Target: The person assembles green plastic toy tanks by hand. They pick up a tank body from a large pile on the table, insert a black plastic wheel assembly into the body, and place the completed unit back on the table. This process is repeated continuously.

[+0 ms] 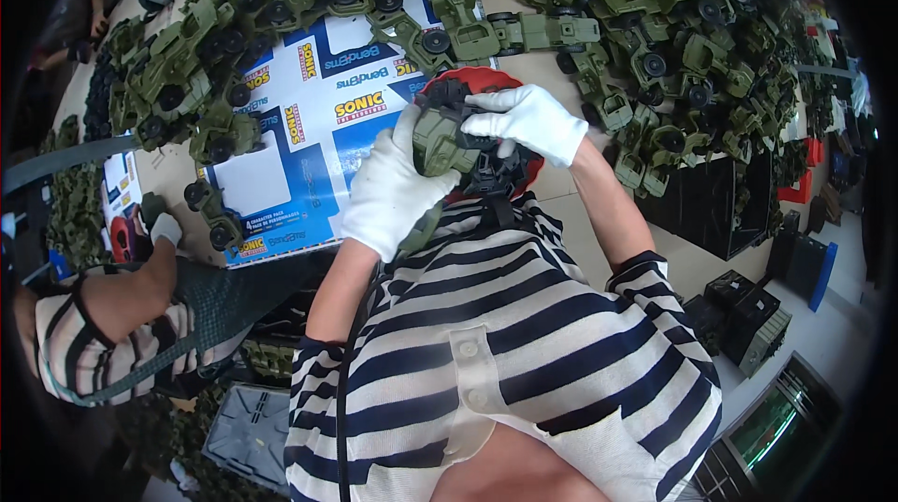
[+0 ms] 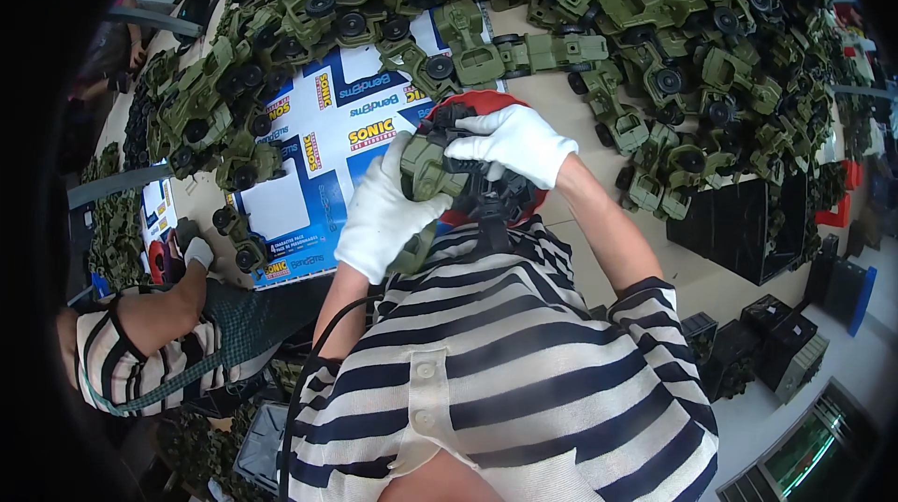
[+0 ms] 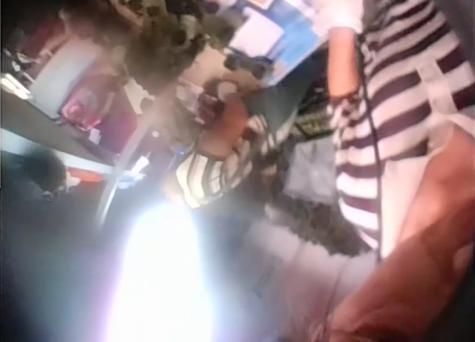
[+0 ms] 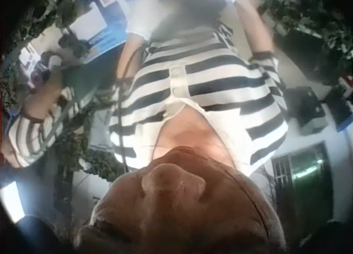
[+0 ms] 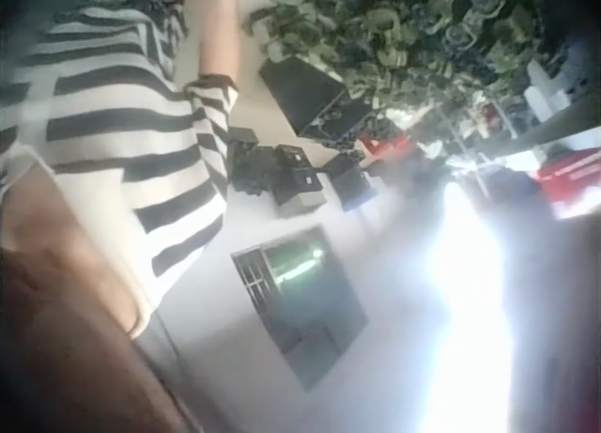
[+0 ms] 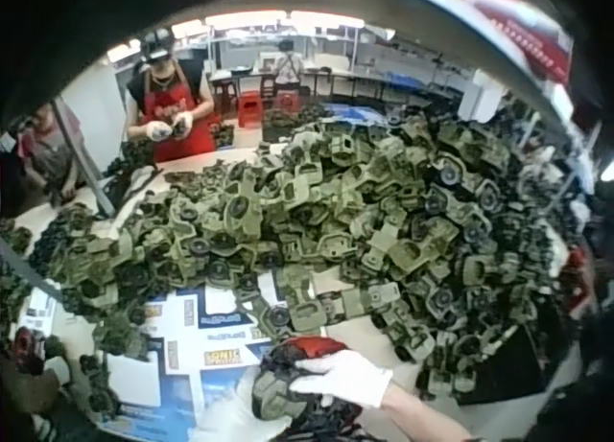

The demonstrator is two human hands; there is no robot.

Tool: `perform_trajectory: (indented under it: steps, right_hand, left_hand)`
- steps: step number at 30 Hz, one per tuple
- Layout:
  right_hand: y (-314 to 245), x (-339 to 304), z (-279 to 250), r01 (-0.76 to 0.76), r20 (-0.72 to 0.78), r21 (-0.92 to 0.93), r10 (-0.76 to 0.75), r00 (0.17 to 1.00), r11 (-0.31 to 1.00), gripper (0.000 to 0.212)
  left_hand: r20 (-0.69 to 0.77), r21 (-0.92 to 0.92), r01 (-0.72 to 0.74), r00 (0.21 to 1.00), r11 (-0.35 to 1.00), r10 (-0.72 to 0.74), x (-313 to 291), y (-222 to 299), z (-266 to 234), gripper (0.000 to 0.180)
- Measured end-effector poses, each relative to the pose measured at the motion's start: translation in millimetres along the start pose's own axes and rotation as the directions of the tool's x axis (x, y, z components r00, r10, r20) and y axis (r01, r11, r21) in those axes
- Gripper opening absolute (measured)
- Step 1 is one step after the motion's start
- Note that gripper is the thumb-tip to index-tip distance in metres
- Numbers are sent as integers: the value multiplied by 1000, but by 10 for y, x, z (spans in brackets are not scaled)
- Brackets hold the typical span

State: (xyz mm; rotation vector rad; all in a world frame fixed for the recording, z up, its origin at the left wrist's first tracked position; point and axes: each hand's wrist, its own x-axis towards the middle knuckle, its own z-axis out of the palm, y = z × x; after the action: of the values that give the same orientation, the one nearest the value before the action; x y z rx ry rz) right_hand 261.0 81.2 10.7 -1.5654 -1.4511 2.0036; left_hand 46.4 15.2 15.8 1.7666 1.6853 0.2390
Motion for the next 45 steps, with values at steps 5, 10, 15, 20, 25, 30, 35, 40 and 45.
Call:
perform_trajectory:
  steps: [5,10,15,20,25,30,35,40,45]
  right_hand:
    - [88,177,64,38,51,93,-42,998,995,61]
    - [132,235,-21,99,67,11,-99,993,995,63]
    - [298,258,-246,269,28,435,-312,950,859,51]
    - [394,239,-104,212,128,631,-369,921,747,50]
    - [485,270,-53,218,152,649,-405,902,729,51]
    - [498,299,-57,223,147,660,-414,898,718,54]
    - [565,348,-153,280,169,613,-469,867,739,49]
    - [351,319,-203,418,104,455,-513,852,786,40]
    - [299,280,-161,511,19,185,-523,852,840,38]
  left_hand:
    - [-60,209,178,984,962,-169,-8,210,64,93]
    - [-88,59,204,976,977,-199,31,117,40,86]
    - [235,-803,230,970,550,-63,38,-5,-185,64]
    - [333,-782,295,942,549,-32,49,71,-212,62]
    - [321,-761,272,947,589,-23,55,101,-215,60]
    - [308,-778,249,951,576,5,61,27,-126,59]
    - [329,-827,290,944,481,-4,41,73,-152,58]
    - [120,-866,98,993,491,15,102,179,37,57]
    - [-71,-727,-20,996,686,-45,110,269,220,67]
